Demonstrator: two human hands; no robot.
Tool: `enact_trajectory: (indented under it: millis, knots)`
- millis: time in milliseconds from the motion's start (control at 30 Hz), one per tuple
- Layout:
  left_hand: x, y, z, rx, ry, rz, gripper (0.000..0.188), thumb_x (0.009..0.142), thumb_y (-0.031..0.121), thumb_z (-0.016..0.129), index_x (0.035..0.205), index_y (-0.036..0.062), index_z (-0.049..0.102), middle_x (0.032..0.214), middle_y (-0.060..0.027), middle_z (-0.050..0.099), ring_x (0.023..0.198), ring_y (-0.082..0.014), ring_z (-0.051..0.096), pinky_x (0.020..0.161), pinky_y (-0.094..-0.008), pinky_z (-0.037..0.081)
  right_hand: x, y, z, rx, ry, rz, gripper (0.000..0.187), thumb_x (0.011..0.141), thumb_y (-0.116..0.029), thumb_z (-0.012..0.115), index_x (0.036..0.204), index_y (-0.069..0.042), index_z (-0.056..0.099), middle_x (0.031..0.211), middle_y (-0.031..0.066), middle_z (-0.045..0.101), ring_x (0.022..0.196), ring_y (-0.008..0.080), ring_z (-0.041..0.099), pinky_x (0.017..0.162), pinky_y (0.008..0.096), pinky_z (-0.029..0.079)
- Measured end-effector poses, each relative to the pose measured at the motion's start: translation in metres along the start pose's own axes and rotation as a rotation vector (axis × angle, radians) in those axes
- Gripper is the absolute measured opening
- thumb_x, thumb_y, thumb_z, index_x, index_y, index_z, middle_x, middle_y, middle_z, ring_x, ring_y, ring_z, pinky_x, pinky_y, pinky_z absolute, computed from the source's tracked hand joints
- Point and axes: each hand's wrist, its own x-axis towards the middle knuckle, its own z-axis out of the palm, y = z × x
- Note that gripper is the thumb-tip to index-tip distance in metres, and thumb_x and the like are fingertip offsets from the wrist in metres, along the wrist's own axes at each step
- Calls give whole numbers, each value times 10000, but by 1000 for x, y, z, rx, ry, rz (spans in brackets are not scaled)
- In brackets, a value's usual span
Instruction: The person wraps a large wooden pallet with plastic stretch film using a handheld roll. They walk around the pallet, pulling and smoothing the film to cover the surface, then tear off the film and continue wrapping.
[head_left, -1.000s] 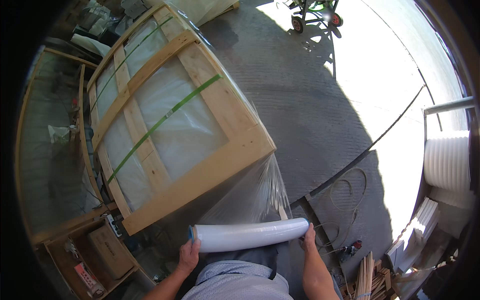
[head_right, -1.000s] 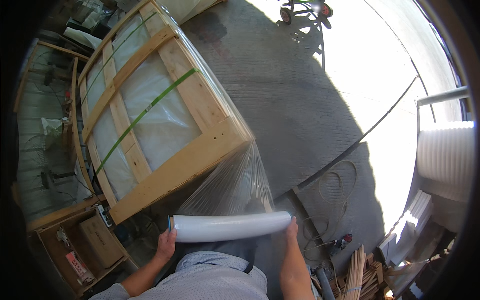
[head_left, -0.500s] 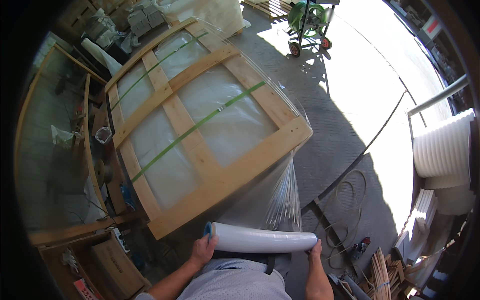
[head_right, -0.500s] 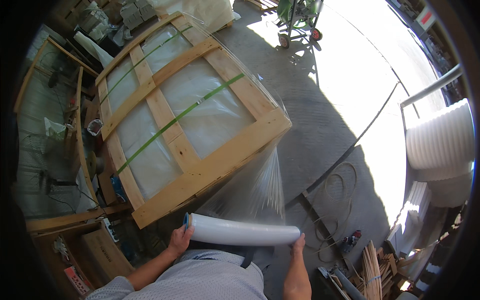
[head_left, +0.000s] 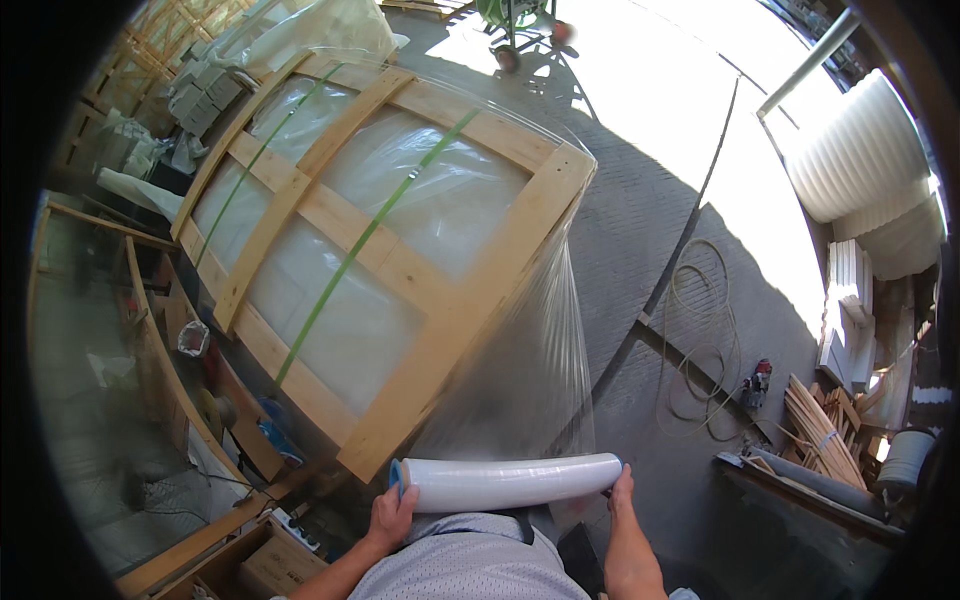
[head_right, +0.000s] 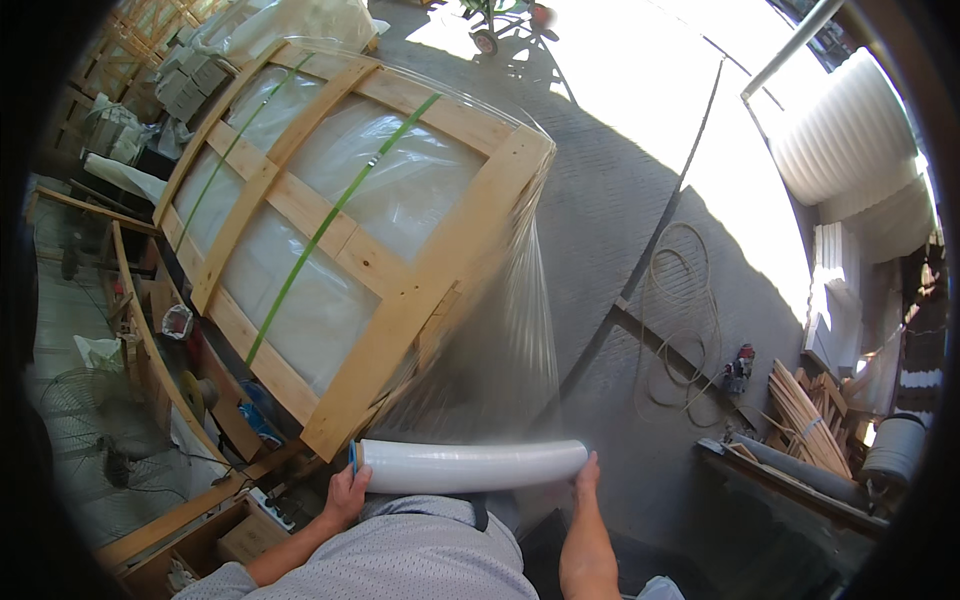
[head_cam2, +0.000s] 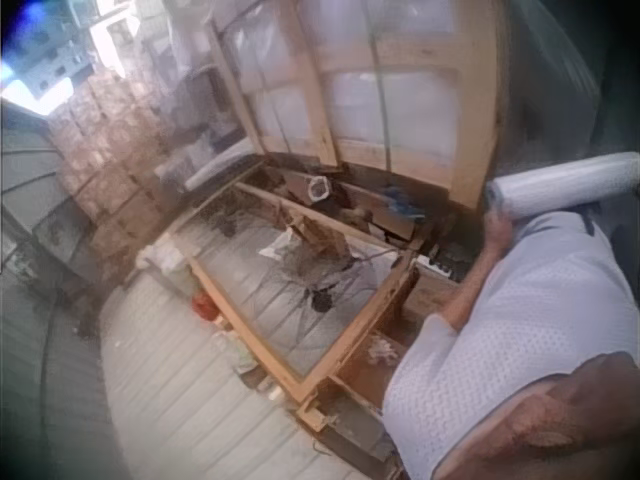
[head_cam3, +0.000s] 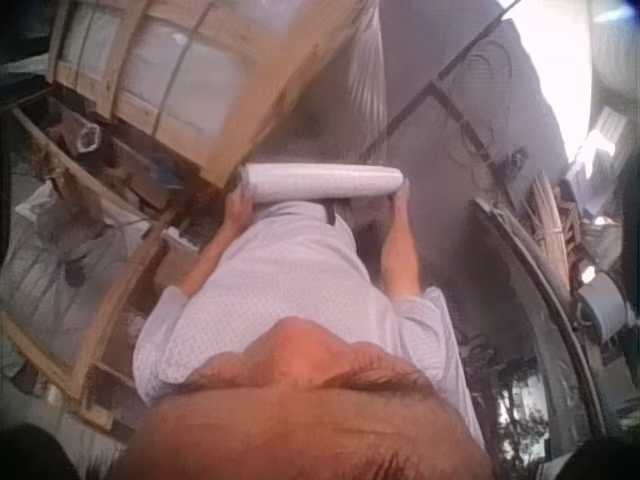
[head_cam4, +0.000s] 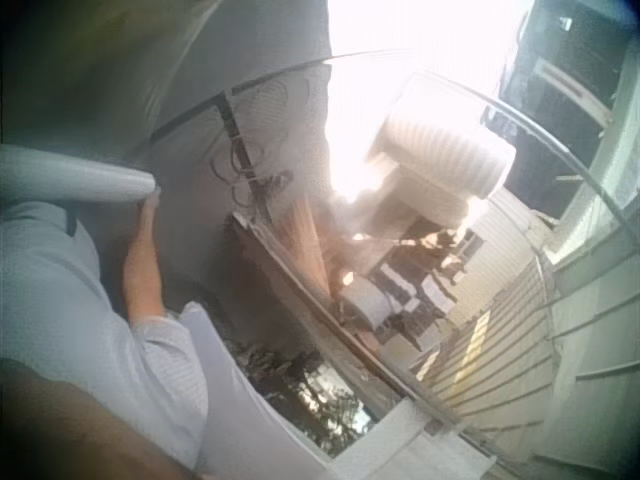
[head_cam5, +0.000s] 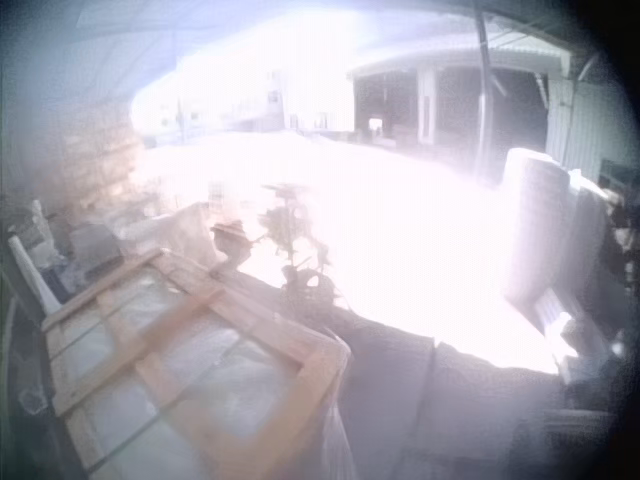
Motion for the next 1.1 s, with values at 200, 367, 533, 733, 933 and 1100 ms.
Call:
enact_trajectory:
  millis: [200,367,533,733,933,1100]
  knots:
    - [-34,-37,-20,114,-59,30,410,950,338,497,980,-57,605,753,-273,622,772,-443,638,651,-458,479,58,158,30,32,-7,-24,619,961,-530,362,1147,18,581,1032,172,635,855,311,647,692,485,552]
    - [-55,-69,-47,184,-78,66,403,953,325,494,1012,-56,612,787,-269,639,795,-445,642,672,-451,486,46,259,70,4,0,73,616,963,-526,366,1118,26,591,1006,169,642,854,301,654,650,458,561]
    - [-50,-92,-79,295,-166,112,435,966,338,458,1057,-62,602,851,-228,660,805,-350,652,741,-410,482,-2,299,129,196,26,38,604,956,-520,378,1029,24,631,955,166,654,805,298,655,617,455,558]
    - [0,-141,-135,557,-390,204,420,954,356,472,1086,-19,607,873,-250,665,876,-443,649,741,-459,492,-46,347,204,150,78,282,661,934,-543,401,1015,62,656,1000,207,653,916,301,638,824,443,514]
    - [71,-173,-191,749,-596,381,314,929,268,529,1095,12,602,908,-241,654,867,-447,636,720,-489,499,-111,387,305,282,191,372,668,924,-532,427,1097,79,635,1043,212,652,977,306,622,852,426,475]
    - [108,-185,-221,793,-682,710,261,905,184,551,1100,16,593,921,-224,648,825,-428,634,723,-490,496,-132,424,362,478,109,443,696,916,-532,441,1129,108,611,1080,220,646,985,299,612,847,413,467]
